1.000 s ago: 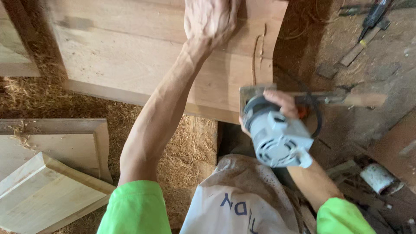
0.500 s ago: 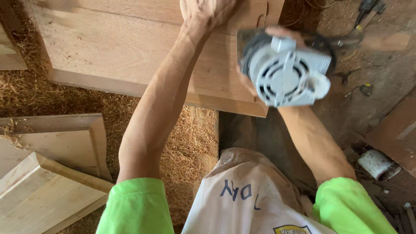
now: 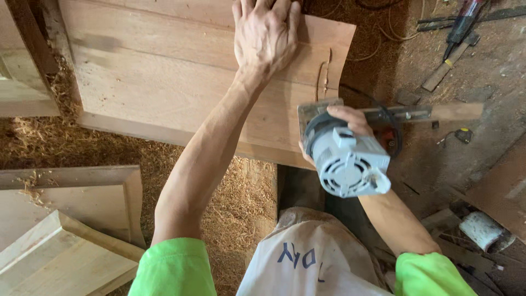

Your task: The person adjusts a router using a wrench and a wooden guide piece, then uses the router to carve a groove along the edge of a wooden board.

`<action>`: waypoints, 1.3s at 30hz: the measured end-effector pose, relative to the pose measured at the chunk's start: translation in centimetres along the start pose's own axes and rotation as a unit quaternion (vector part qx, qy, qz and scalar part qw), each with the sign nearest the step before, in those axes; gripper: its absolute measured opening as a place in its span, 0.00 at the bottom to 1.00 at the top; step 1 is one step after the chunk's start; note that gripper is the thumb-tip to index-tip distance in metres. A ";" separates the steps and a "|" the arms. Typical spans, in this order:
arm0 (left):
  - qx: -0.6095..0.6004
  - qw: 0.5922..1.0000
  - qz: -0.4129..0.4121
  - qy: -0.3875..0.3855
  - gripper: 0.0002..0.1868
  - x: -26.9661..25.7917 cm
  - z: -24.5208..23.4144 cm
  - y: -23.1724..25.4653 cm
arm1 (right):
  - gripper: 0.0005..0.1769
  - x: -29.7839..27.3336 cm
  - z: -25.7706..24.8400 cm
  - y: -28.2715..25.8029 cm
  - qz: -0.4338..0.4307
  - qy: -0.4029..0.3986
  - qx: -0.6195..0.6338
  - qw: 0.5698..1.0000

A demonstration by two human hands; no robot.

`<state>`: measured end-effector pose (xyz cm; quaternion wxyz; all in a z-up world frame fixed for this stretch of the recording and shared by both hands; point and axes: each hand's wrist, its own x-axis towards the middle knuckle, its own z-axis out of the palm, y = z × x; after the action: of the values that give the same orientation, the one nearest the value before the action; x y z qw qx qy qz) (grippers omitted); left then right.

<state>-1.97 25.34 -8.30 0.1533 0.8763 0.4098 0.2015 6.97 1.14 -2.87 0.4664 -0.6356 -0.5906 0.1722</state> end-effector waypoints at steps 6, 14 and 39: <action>0.006 0.999 0.030 0.021 0.16 0.0 -0.2 0.0 | 0.32 4.2 2.1 4.3 0.009 0.073 -0.020 0.997; 0.009 1.000 0.020 0.000 0.16 0.0 0.2 -0.2 | 0.27 5.9 4.2 7.3 -0.020 0.041 -0.086 0.995; 0.031 0.998 -0.029 -0.048 0.18 0.2 0.4 -0.8 | 0.08 7.4 6.2 9.2 -0.040 0.058 -0.187 0.980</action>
<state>-2.19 25.95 -8.96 0.1517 0.8772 0.4330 0.1416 9.40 11.51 -10.93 0.3792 -0.6964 -0.6093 0.0032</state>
